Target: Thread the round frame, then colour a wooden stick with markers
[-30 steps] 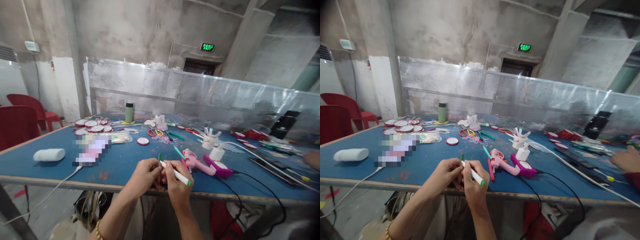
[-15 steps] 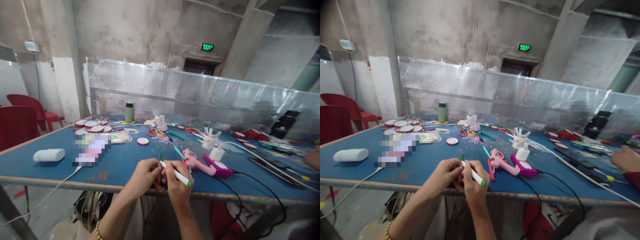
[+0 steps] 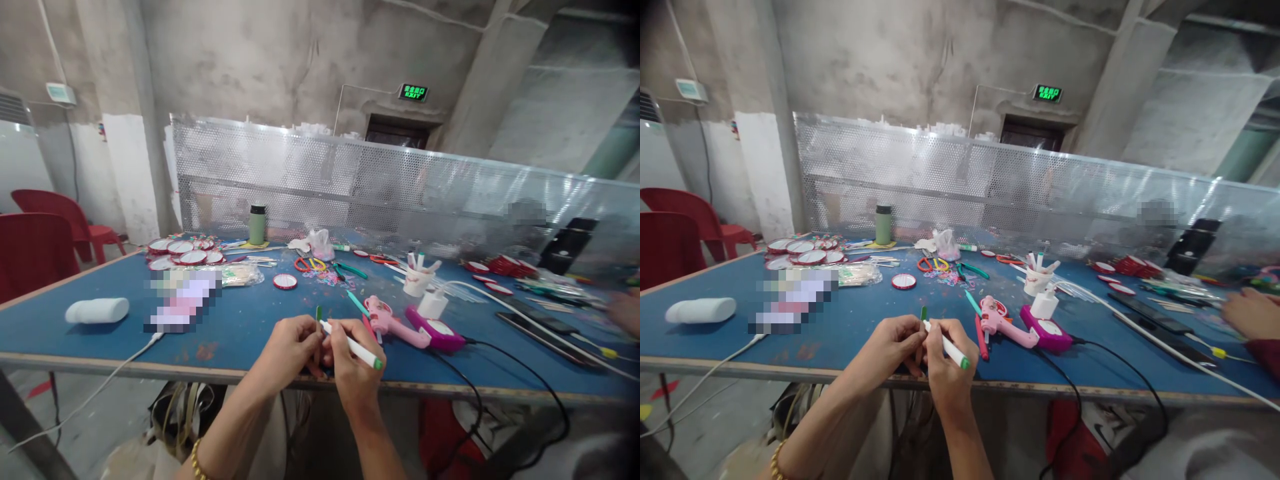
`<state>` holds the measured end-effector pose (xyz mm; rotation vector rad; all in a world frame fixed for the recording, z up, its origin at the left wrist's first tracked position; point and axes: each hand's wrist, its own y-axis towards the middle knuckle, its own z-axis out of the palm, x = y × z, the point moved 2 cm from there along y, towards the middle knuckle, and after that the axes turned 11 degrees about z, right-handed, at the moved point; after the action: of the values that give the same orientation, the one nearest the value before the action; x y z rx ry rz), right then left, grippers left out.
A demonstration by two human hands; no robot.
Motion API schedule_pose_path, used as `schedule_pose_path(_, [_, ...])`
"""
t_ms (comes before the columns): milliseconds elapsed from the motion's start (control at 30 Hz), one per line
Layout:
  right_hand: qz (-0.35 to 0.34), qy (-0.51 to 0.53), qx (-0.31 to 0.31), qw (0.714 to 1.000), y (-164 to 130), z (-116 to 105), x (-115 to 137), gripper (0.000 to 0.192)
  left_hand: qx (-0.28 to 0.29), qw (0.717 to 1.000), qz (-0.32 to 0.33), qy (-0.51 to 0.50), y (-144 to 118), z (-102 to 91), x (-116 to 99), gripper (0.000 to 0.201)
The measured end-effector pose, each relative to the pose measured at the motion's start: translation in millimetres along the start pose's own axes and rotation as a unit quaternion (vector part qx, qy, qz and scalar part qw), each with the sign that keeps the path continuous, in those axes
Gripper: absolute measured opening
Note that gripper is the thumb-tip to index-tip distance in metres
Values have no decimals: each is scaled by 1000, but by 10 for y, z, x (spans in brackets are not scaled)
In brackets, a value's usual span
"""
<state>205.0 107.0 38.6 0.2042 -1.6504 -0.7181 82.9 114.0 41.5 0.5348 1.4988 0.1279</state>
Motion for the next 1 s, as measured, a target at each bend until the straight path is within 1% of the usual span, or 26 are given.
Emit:
schedule_pose_path(400, [13,7,-3,1000,1,-5,-18,25,8,1000,-5,0,2,0,2,16])
schedule_pose_path(800, [20,17,-8,1000,13,-5,-36,25,14,1000,-3,15,-2,-1,19,17])
schedule_pose_path(1000, [22,29,-27,999,9,-7,-1,26,12,1000,-3,12,-4,-3,-1,18])
